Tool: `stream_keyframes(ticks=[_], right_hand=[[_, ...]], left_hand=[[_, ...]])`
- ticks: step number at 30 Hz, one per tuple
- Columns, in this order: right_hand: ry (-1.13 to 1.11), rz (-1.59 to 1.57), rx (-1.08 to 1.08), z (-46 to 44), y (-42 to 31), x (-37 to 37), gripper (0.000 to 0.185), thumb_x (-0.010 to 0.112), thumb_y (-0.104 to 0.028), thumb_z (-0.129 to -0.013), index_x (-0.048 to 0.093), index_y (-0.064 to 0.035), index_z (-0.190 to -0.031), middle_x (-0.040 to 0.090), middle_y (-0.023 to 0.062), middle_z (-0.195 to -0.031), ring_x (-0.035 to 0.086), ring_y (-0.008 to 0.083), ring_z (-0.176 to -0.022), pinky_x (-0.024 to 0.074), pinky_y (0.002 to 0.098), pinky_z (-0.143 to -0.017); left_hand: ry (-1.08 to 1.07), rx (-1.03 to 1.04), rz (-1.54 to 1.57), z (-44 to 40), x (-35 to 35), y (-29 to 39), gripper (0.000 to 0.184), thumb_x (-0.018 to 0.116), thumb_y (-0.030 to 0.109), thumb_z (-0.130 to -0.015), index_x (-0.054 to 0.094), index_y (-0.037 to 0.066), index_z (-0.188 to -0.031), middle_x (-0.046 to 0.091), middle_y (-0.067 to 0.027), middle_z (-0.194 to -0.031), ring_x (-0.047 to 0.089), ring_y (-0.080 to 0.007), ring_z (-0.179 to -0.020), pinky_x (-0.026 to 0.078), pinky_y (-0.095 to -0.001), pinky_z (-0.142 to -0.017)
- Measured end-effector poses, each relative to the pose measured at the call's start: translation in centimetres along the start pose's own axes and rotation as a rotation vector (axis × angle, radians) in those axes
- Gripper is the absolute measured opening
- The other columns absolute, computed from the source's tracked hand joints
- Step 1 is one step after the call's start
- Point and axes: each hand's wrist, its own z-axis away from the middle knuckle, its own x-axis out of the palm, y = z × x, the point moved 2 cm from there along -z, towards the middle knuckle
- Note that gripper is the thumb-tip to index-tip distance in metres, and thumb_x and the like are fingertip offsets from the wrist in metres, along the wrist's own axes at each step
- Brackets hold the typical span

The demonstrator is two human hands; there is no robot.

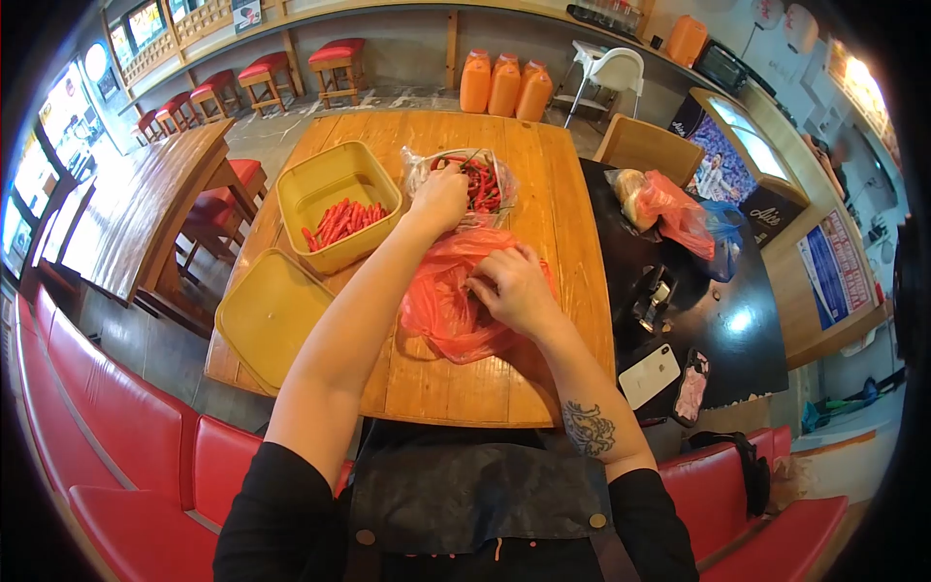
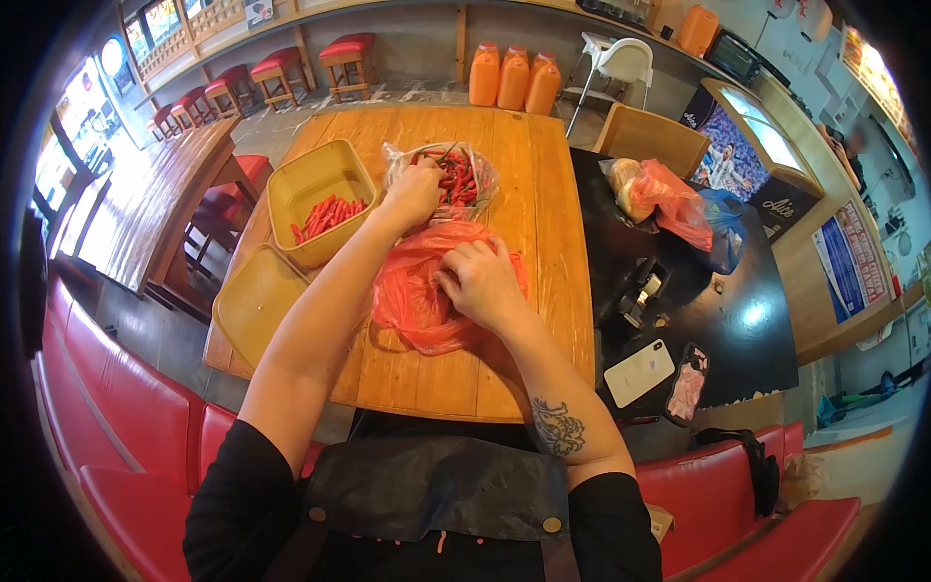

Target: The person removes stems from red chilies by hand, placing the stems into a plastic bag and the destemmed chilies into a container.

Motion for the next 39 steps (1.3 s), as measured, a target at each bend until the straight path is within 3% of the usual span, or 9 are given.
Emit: stream_keyframes(ticks=[4, 9, 13, 15, 18, 21, 27, 33, 39], right_hand=[[0.029, -0.019, -0.005, 0.1, 0.2, 0.2, 0.012, 0.067, -0.019, -0.078, 0.063, -0.0089, -0.083, 0.062, 0.0079, -0.084, 0.057, 0.0262, -0.090, 0.0357, 0.0483, -0.096], [0.051, -0.037, -0.017, 0.0, 0.3, 0.1, 0.012, 0.067, -0.018, -0.078, 0.061, -0.0080, -0.081, 0.060, 0.0075, -0.083, 0.056, 0.0258, -0.089, 0.0362, 0.0476, -0.094], [0.094, -0.036, -0.034, -0.3, 0.2, -0.6, 0.015, 0.069, -0.014, -0.077, 0.062, -0.0084, -0.088, 0.059, 0.0073, -0.087, 0.056, 0.0269, -0.089, 0.0391, 0.0441, -0.091], [0.270, -0.193, 0.097, -0.6, -0.8, -1.9, 0.026, 0.070, -0.009, -0.074, 0.062, -0.0102, -0.099, 0.057, 0.0069, -0.092, 0.055, 0.0281, -0.090, 0.0419, 0.0406, -0.086], [0.433, -0.178, 0.000, -1.0, -1.4, -2.4, 0.037, 0.071, -0.007, -0.073, 0.061, -0.0125, -0.108, 0.056, 0.0065, -0.095, 0.055, 0.0280, -0.090, 0.0431, 0.0388, -0.082], [0.366, -0.083, -0.113, -1.0, -1.2, -2.1, 0.031, 0.071, -0.007, -0.072, 0.062, -0.0118, -0.101, 0.056, 0.0059, -0.092, 0.055, 0.0268, -0.088, 0.0425, 0.0390, -0.080], [0.288, -0.117, -0.143, -0.8, -0.6, -1.5, 0.017, 0.072, -0.006, -0.072, 0.060, -0.0099, -0.083, 0.055, 0.0044, -0.085, 0.054, 0.0258, -0.085, 0.0414, 0.0385, -0.078], [0.237, -0.191, -0.103, -1.0, -0.7, -1.0, 0.013, 0.069, -0.006, -0.073, 0.058, -0.0089, -0.080, 0.054, 0.0048, -0.082, 0.054, 0.0263, -0.083, 0.0402, 0.0380, -0.078], [0.199, -0.193, -0.080, -0.8, -0.3, -0.9, 0.012, 0.069, -0.006, -0.073, 0.058, -0.0080, -0.078, 0.054, 0.0061, -0.078, 0.053, 0.0271, -0.079, 0.0395, 0.0377, -0.076]], left_hand=[[0.055, -0.014, -0.014, -0.5, -0.1, 0.3, 0.014, 0.057, 0.008, -0.078, 0.066, -0.001, -0.083, 0.062, -0.0216, -0.103, 0.061, -0.0380, -0.096, 0.049, -0.0452, -0.083], [-0.003, -0.084, 0.006, 0.1, -1.4, 0.2, 0.018, 0.060, 0.013, -0.081, 0.064, -0.001, -0.092, 0.063, -0.0223, -0.102, 0.062, -0.0372, -0.094, 0.049, -0.0444, -0.083], [0.100, -0.147, 0.350, 2.0, -4.8, 1.2, 0.022, 0.063, 0.017, -0.082, 0.062, -0.002, -0.094, 0.065, -0.0174, -0.087, 0.063, -0.0280, -0.084, 0.047, -0.0360, -0.076], [0.117, -0.165, 0.449, 4.6, -6.9, 2.5, 0.024, 0.063, 0.018, -0.083, 0.061, -0.002, -0.096, 0.066, -0.0156, -0.083, 0.062, -0.0244, -0.079, 0.047, -0.0346, -0.074], [-0.049, -0.163, 0.502, 8.6, -7.6, 3.6, 0.022, 0.063, 0.017, -0.086, 0.062, -0.002, -0.097, 0.065, -0.0104, -0.080, 0.059, -0.0157, -0.073, 0.047, -0.0306, -0.070], [-0.281, -0.246, 0.778, 11.0, -6.7, 3.8, 0.017, 0.061, 0.012, -0.089, 0.062, -0.002, -0.096, 0.064, -0.0039, -0.084, 0.055, -0.0077, -0.075, 0.045, -0.0239, -0.069], [-0.326, -0.165, 1.135, 11.9, -4.0, 2.0, 0.017, 0.063, 0.014, -0.090, 0.062, 0.001, -0.101, 0.064, -0.0039, -0.086, 0.058, -0.0089, -0.079, 0.048, -0.0246, -0.073], [-0.097, -0.098, 0.819, 12.2, -4.8, 2.6, 0.012, 0.067, 0.009, -0.084, 0.067, 0.001, -0.092, 0.061, -0.0075, -0.084, 0.060, -0.0141, -0.079, 0.048, -0.0283, -0.074], [-0.045, -0.032, 0.741, 12.2, -4.5, 2.7, 0.012, 0.070, 0.009, -0.081, 0.067, 0.002, -0.090, 0.058, -0.0054, -0.081, 0.056, -0.0132, -0.076, 0.046, -0.0274, -0.070]])
